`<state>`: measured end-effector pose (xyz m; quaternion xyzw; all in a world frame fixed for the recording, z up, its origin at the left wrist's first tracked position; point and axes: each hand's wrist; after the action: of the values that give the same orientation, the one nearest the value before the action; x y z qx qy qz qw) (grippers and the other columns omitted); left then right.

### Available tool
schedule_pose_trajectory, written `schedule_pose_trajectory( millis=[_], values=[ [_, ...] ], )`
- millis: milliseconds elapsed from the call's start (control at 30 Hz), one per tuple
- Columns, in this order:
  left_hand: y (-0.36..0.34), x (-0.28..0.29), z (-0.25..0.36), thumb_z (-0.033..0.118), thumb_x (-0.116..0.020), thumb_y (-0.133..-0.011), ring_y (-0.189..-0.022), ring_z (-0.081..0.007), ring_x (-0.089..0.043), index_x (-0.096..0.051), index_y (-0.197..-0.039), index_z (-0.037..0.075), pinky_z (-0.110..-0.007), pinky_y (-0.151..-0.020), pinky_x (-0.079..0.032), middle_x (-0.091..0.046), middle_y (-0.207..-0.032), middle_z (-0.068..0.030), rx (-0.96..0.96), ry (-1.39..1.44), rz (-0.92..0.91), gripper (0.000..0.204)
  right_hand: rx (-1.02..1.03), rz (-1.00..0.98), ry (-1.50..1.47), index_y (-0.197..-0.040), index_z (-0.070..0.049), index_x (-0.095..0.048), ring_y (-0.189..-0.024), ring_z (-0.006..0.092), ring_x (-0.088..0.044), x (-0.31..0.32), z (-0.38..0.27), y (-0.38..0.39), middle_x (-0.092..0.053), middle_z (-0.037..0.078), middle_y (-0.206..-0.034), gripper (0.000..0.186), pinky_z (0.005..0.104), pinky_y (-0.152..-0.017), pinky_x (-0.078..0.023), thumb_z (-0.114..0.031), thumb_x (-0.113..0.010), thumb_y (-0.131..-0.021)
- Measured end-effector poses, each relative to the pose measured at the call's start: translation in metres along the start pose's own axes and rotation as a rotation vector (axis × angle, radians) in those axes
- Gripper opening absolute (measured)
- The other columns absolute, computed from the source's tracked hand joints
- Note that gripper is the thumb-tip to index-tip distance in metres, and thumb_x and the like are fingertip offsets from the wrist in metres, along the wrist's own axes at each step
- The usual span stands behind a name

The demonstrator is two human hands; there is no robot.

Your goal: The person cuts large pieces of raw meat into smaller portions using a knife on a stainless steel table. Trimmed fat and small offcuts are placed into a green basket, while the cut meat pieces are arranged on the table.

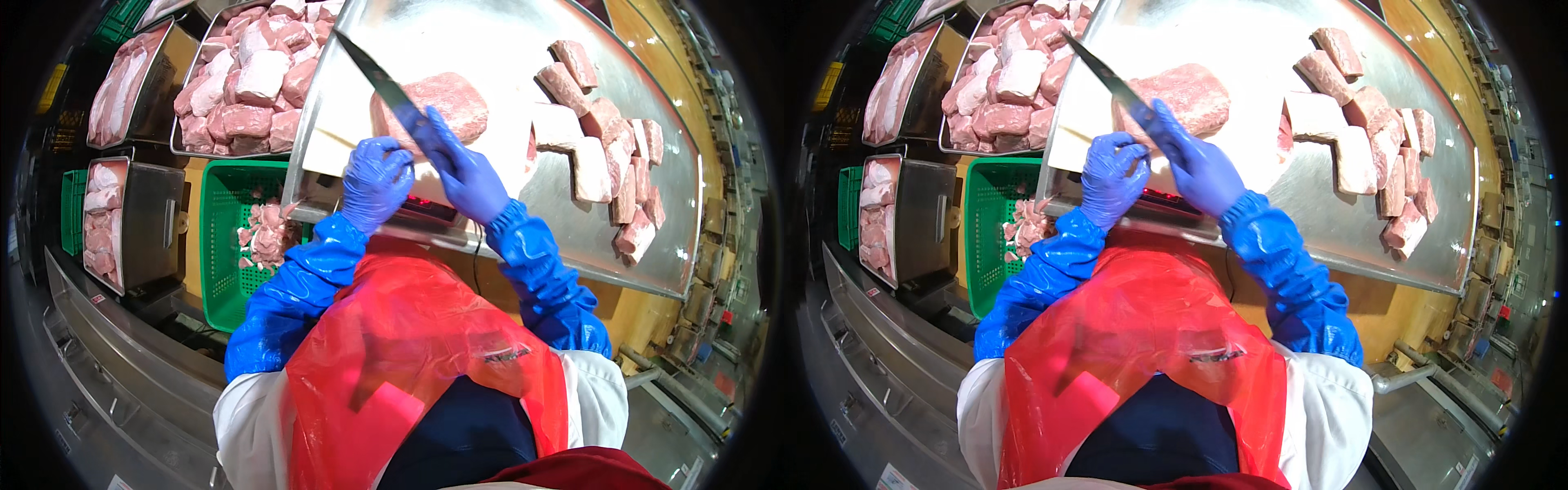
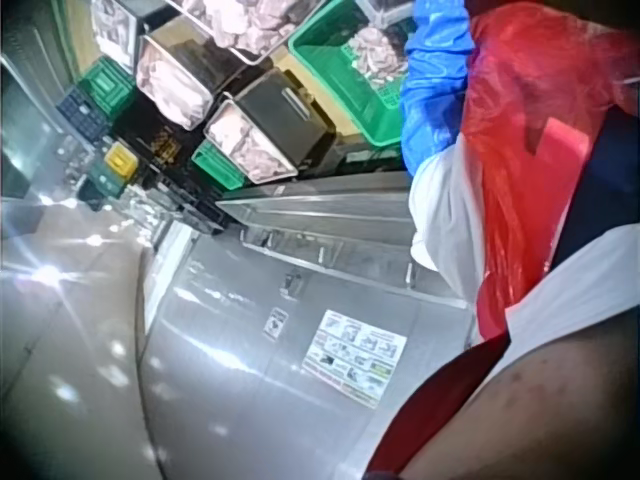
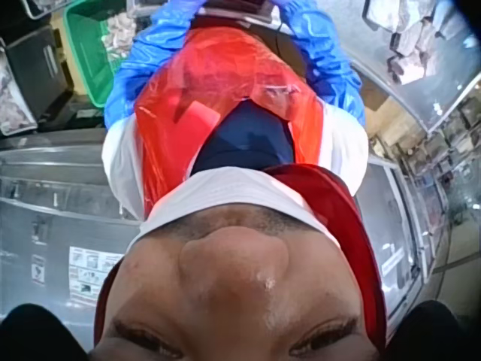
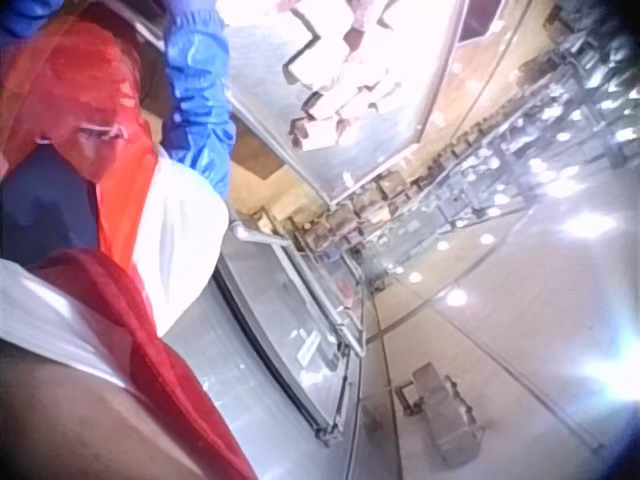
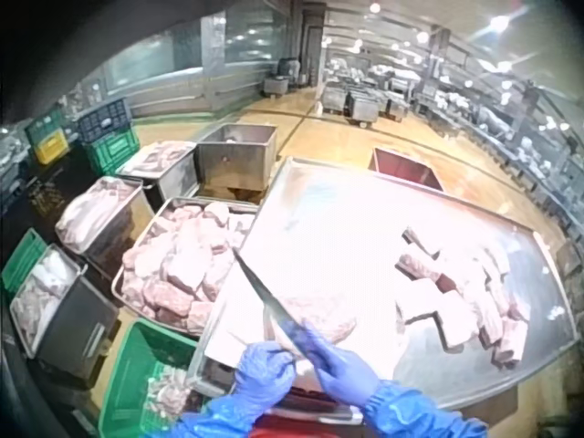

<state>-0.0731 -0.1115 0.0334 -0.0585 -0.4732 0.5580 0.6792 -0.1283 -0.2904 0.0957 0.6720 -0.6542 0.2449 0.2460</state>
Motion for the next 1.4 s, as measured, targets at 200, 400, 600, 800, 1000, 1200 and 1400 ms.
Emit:
schedule_pose_trajectory(
  millis=[200,400,600,800,1000,1200,1400],
  values=[
    [0.003,-0.001,-0.017,0.003,-0.078,-0.071,-0.085,-0.0297,-0.06,-0.066,-0.088,0.01,-0.039,-0.074,-0.052,-0.061,-0.092,-0.0079,-0.049,-0.059,0.031,0.021,-0.103,-0.279,0.259,-0.159,-0.031,-0.023,-0.08,0.0472,-0.065,0.029,0.025,0.072,-0.066,0.027,-0.09,0.074,0.055,-0.071,-0.05,-0.008,-0.051,-0.095],
    [0.0,0.01,-0.032,0.005,-0.078,-0.072,-0.097,-0.0321,-0.061,-0.069,-0.104,0.012,-0.04,-0.078,-0.054,-0.06,-0.106,-0.0129,0.16,-0.056,0.078,0.033,-0.222,-0.454,0.354,-0.159,-0.025,-0.027,-0.075,0.0446,-0.066,0.097,-0.006,0.132,-0.066,0.025,-0.086,0.071,0.0504,-0.067,-0.052,-0.005,-0.051,-0.095],
    [-0.012,0.015,-0.046,0.014,-0.074,-0.074,-0.085,-0.0312,-0.06,-0.067,-0.099,0.013,-0.044,-0.071,-0.052,-0.056,-0.094,-0.012,-0.017,0.029,-0.265,0.026,-0.077,0.232,-0.207,-0.16,-0.015,-0.026,-0.073,0.0161,-0.06,-0.007,-0.025,0.056,-0.066,0.018,-0.09,0.071,0.0325,-0.075,-0.052,-0.001,-0.051,-0.096],
    [-0.028,0.025,-0.071,0.009,-0.073,-0.075,-0.063,-0.0264,-0.06,-0.063,-0.088,0.01,-0.038,-0.059,-0.052,-0.056,-0.078,-0.0101,-0.108,0.298,-0.328,0.016,-0.198,0.092,0.316,-0.16,-0.026,-0.024,-0.071,0.0405,-0.066,-0.07,-0.035,0.014,-0.064,0.024,-0.089,0.084,0.0516,-0.064,-0.054,0.001,-0.055,-0.086],
    [-0.061,0.029,-0.126,0.004,-0.065,-0.083,-0.065,-0.0043,-0.049,-0.062,-0.085,0.003,-0.023,-0.057,-0.042,-0.052,-0.068,0.0021,0.403,0.659,-0.452,0.004,-0.46,-0.173,0.583,-0.162,-0.03,-0.019,-0.055,0.0349,-0.062,-0.046,-0.095,0.125,-0.054,0.015,-0.065,0.091,0.0485,-0.05,-0.051,0.0,-0.056,-0.084],
    [-0.054,0.04,-0.116,0.005,-0.061,-0.081,-0.069,-0.0064,-0.048,-0.056,-0.082,0.004,-0.025,-0.06,-0.041,-0.053,-0.072,-0.0004,0.247,0.672,-0.63,0.005,-0.236,0.214,0.299,-0.16,-0.027,-0.024,-0.068,0.0394,-0.065,-0.073,-0.101,0.01,-0.063,0.02,-0.087,0.089,0.0497,-0.06,-0.054,0.0,-0.06,-0.083],
    [-0.087,0.008,-0.142,0.005,-0.056,-0.087,-0.069,-0.0076,-0.049,-0.057,-0.083,0.002,-0.027,-0.061,-0.043,-0.052,-0.071,-0.0013,0.329,0.614,-0.358,0.006,-0.532,-0.065,0.384,-0.162,-0.029,-0.013,-0.071,0.0392,-0.067,-0.085,-0.078,0.008,-0.065,0.024,-0.091,0.091,0.0508,-0.063,-0.055,-0.001,-0.056,-0.086]
  ],
)
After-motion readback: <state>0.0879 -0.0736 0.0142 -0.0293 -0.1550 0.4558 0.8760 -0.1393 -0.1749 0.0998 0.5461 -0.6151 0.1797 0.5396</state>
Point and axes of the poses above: each hand's wrist, its own y-axis away from the middle knuckle, its own x-axis out of the back of the hand, z = x × y
